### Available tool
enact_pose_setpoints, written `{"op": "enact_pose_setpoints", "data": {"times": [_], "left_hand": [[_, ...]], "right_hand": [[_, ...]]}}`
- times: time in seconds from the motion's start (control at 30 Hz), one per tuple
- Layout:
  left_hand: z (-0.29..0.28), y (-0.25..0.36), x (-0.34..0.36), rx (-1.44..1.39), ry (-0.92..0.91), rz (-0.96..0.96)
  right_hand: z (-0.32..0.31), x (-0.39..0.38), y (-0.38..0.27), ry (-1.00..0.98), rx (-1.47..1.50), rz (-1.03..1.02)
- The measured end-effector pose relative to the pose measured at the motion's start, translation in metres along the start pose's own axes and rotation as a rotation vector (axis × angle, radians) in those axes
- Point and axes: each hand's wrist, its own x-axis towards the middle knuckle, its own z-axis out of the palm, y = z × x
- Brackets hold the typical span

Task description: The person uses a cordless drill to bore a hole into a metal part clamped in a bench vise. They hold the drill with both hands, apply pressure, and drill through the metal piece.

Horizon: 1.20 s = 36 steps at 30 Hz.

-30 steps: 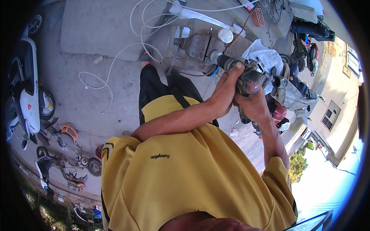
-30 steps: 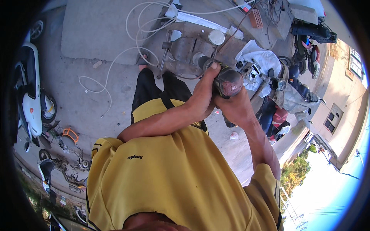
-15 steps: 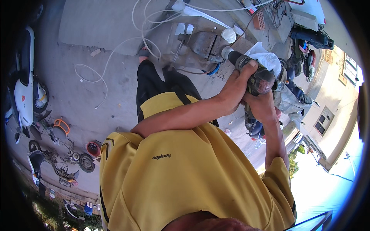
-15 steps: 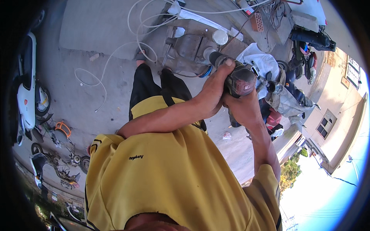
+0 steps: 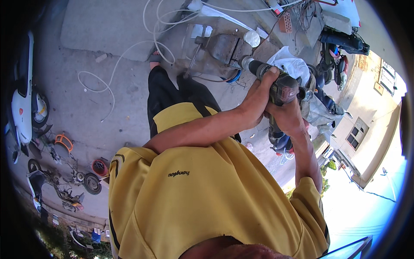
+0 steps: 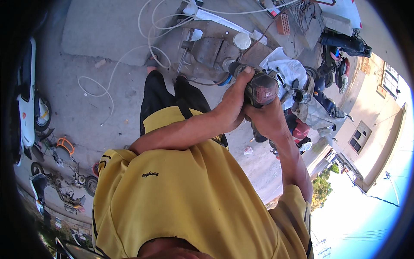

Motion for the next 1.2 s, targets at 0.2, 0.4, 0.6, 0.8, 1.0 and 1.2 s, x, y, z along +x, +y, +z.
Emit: {"op": "enact_pose_setpoints", "data": {"times": [0.2,0.4,0.6,0.8,1.0,1.2], "left_hand": [[0.003,-0.003,0.000,-0.014,0.003,0.051],[0.002,-0.003,0.000,0.005,0.040,0.045],[0.003,-0.007,0.001,0.000,0.043,0.101],[0.000,-0.006,0.007,0.021,-0.038,-0.107],[0.008,-0.022,-0.006,0.182,0.024,-0.072],[-0.003,-0.034,-0.007,0.237,0.122,-0.118]], "right_hand": [[0.002,0.002,0.002,0.017,0.026,-0.048],[0.001,0.003,0.003,-0.002,0.018,0.007],[0.006,0.001,0.006,0.043,-0.029,-0.068],[0.000,-0.004,0.014,0.040,0.063,-0.047],[0.009,-0.028,0.035,0.049,0.242,0.022],[0.014,-0.031,0.039,0.036,0.306,-0.026]]}}
